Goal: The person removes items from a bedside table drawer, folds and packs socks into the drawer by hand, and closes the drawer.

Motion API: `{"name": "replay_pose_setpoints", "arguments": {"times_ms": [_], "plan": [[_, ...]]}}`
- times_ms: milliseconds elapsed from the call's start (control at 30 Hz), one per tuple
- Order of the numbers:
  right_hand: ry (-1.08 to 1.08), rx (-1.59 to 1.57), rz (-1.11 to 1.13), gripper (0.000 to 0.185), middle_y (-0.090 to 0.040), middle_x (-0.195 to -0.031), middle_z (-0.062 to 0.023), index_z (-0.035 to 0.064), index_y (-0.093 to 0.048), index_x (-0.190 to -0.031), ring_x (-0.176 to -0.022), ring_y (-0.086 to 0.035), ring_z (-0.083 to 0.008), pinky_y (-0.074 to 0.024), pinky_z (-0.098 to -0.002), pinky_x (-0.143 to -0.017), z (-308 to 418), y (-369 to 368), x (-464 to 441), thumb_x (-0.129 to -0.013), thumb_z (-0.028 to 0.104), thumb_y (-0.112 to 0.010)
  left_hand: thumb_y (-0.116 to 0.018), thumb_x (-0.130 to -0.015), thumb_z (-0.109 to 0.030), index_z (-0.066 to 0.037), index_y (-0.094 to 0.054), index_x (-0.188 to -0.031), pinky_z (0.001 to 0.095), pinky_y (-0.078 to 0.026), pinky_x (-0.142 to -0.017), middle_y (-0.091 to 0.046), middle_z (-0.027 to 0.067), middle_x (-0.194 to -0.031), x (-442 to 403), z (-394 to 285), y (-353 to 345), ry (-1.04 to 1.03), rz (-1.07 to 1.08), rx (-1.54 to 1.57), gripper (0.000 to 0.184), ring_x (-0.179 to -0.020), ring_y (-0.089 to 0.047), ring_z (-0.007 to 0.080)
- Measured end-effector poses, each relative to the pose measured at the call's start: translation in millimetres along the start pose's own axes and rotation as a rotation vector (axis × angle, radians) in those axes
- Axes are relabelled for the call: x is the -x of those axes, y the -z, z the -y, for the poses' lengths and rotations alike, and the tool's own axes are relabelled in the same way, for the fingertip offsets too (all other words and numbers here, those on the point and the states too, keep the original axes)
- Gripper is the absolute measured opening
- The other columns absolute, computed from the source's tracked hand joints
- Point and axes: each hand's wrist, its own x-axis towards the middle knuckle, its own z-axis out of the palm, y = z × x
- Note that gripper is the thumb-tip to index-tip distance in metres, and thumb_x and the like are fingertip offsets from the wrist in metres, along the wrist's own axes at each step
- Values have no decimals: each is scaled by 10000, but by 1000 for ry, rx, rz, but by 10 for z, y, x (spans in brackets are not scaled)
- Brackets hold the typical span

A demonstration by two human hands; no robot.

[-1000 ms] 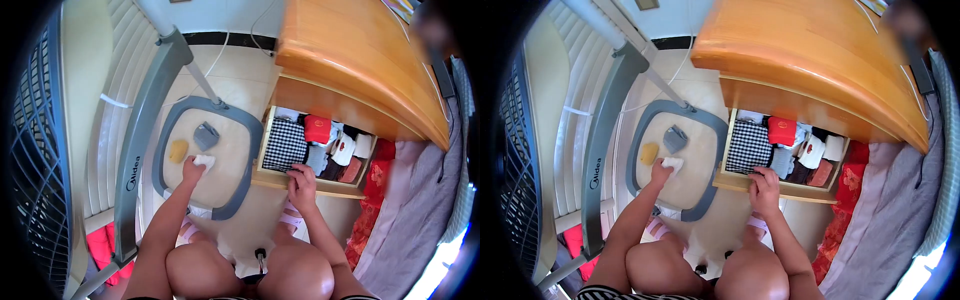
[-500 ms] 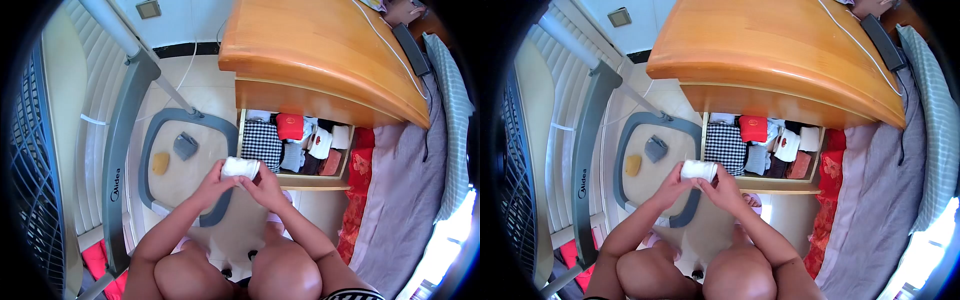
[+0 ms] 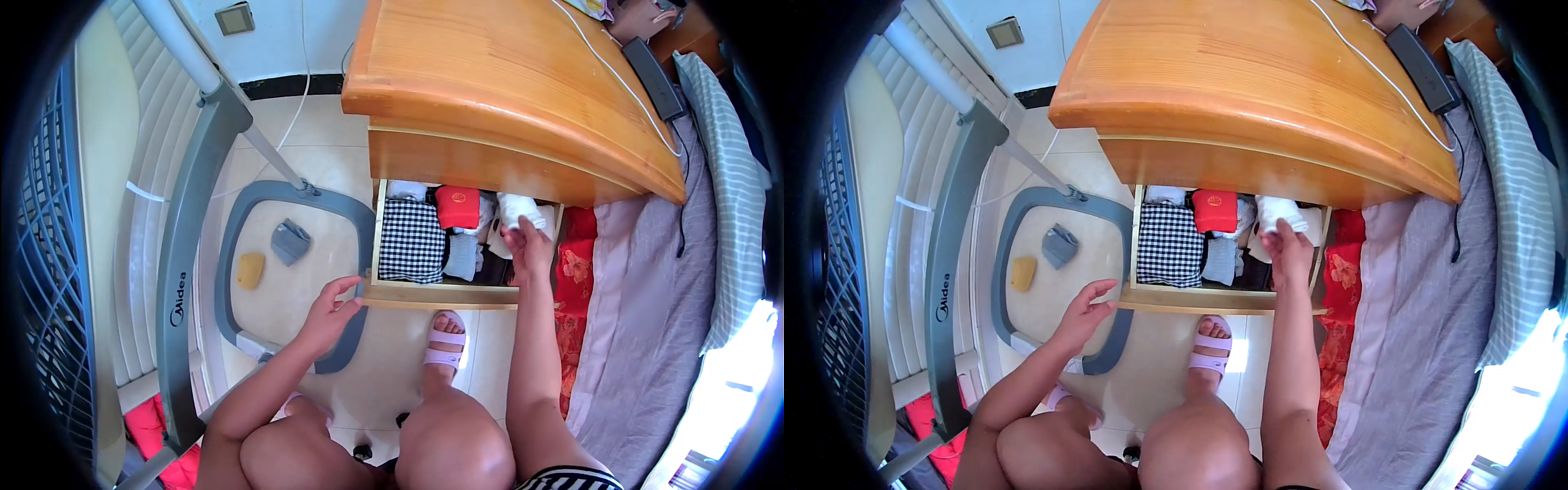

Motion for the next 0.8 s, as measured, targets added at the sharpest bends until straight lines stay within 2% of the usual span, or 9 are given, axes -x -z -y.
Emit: {"name": "replay_pose_setpoints", "arguments": {"times_ms": [33,167,267,400,533,567,667,733,800], "plan": [[1,-51,-20,228,-632,-782,-150,-94,-539,-937,-653,-652,-202,-543,-229,-523,37,-19,-80,-862,108,-613,-567,-873,-84,-74,-486,-1252,265,-380,-926,-490,42,-1247,12,-30,-3,-1,0,1,387,-1162,-446,149],[-64,-99,-86,265,-626,-705,-146,-85,-556,-835,-614,-649,-204,-537,-226,-480,41,-68,-428,-866,167,-633,-556,-875,-70,-53,-493,-1236,274,-376,-949,-520,55,-1230,43,-109,-1,109,-6,145,367,-1158,-453,145],[-82,-56,-127,210,-628,-766,-138,-53,-550,-857,-657,-648,-203,-552,-221,-528,-33,-35,-627,-873,145,-620,-551,-875,-66,-50,-501,-1227,276,-371,-961,-529,55,-1219,36,-55,31,124,-7,172,356,-1151,-457,143],[-2,-59,-179,192,-624,-845,-148,-72,-535,-909,-666,-651,-222,-565,-229,-550,-99,-31,-746,-885,109,-591,-542,-877,-64,-41,-526,-1198,274,-370,-964,-551,53,-1168,-23,116,108,140,-65,152,322,-1112,-475,134],[168,-145,-171,152,-614,-919,-150,-79,-514,-983,-804,-647,-257,-573,-276,-697,-208,-17,-770,-882,28,-555,-561,-875,-93,-46,-547,-1173,264,-408,-893,-565,56,-1128,-112,378,227,92,-118,153,302,-1010,-522,123],[239,-140,-186,141,-615,-925,-148,-76,-513,-997,-856,-640,-263,-566,-295,-757,-263,-21,-735,-879,-3,-540,-552,-876,-83,-46,-557,-1159,263,-409,-888,-564,54,-1127,-133,441,267,87,-164,175,285,-1019,-515,123],[334,-143,-135,124,-588,-989,-159,-81,-523,-994,-884,-625,-216,-540,-282,-786,-365,55,-467,-887,-18,-522,-547,-864,-63,-46,-573,-1131,263,-408,-876,-565,54,-1112,-164,594,430,74,-345,158,268,-1020,-508,130],[406,-9,-125,92,-594,-991,-135,-57,-547,-962,-864,-618,-179,-526,-262,-747,-483,141,-230,-884,-33,-504,-551,-851,-53,-45,-579,-1117,263,-407,-870,-567,55,-1098,-190,809,605,66,-475,111,268,-1013,-508,138],[512,251,-93,80,-599,-987,-110,-36,-559,-926,-834,-602,-141,-504,-246,-713,-659,253,-32,-877,-47,-496,-564,-812,-34,-42,-595,-1081,258,-405,-856,-554,69,-1087,-263,1064,783,9,-731,-101,270,-1003,-503,148]]}}
